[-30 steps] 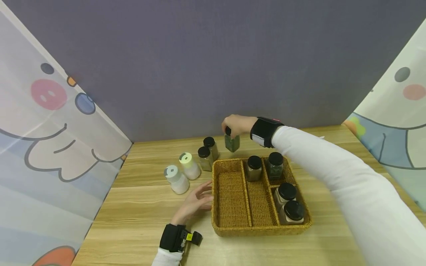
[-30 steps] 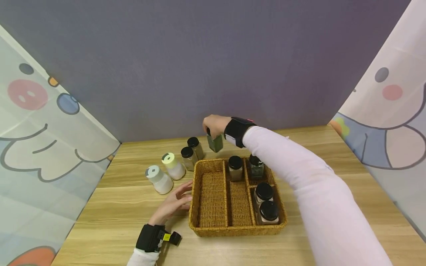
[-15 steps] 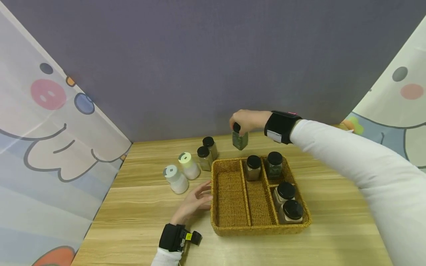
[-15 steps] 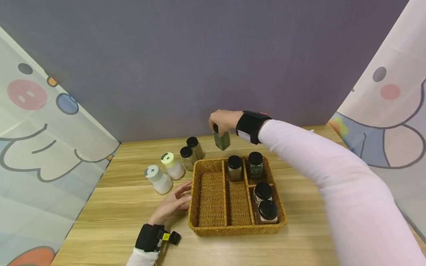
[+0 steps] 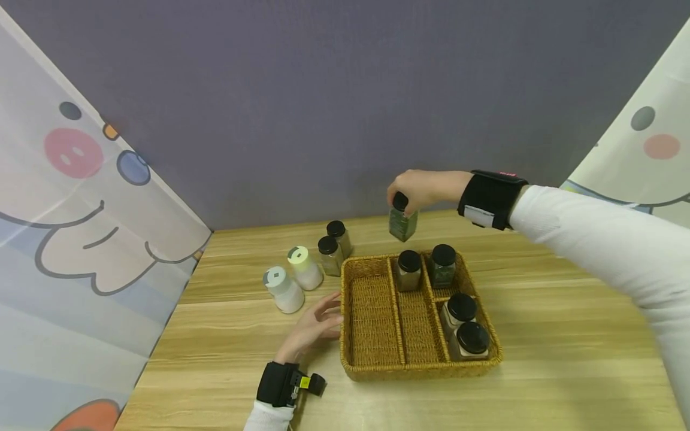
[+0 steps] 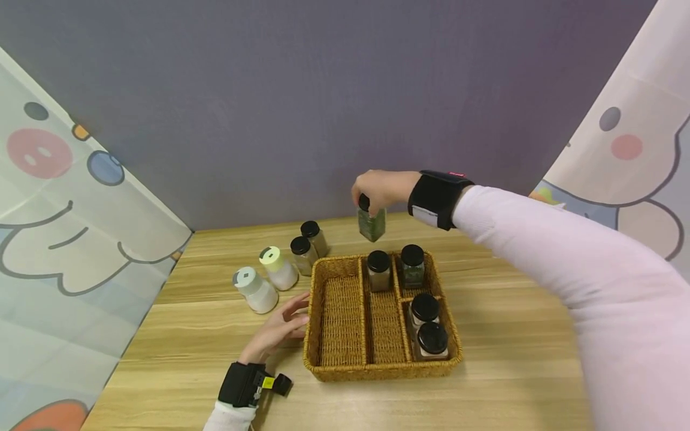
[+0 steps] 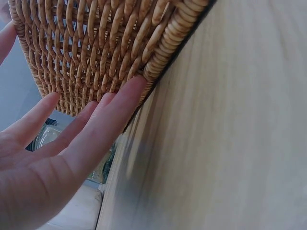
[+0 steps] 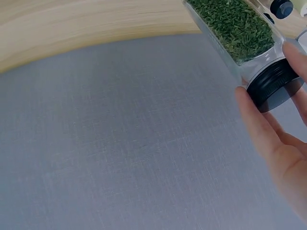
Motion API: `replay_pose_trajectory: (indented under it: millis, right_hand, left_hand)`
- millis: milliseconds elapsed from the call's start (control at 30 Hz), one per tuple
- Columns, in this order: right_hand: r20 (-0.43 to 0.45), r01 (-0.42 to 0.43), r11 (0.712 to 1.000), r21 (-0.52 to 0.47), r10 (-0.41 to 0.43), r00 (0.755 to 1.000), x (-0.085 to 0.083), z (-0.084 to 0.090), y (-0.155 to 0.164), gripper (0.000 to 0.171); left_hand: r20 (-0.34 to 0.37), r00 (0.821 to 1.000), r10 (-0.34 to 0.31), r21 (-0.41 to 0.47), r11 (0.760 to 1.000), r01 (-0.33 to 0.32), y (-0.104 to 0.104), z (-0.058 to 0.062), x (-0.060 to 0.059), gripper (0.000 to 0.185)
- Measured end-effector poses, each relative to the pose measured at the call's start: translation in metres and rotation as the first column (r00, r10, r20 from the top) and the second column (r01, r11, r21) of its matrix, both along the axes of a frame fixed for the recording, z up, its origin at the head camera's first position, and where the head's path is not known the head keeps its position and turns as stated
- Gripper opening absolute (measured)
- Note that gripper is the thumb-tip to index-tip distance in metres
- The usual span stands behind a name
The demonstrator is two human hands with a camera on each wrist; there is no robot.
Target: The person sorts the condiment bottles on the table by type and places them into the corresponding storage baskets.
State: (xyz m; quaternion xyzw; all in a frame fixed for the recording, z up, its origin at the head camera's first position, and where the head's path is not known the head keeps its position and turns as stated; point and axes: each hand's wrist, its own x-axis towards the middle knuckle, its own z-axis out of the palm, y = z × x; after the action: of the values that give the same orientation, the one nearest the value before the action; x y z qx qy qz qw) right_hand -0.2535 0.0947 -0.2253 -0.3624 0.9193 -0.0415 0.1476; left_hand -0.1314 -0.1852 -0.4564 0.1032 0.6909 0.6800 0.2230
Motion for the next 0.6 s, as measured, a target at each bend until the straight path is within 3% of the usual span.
replay_pose_trajectory:
  millis: [600]
  right_hand:
    - [0.033,-0.035,0.999,-0.025,0.036,0.999,0.025,-0.005,0.033,0.033]
  left_hand:
    - [-0.003,1.0,0.002,-0.008,1.0,-0.002,-0.001,-0.001,-0.001,0.066]
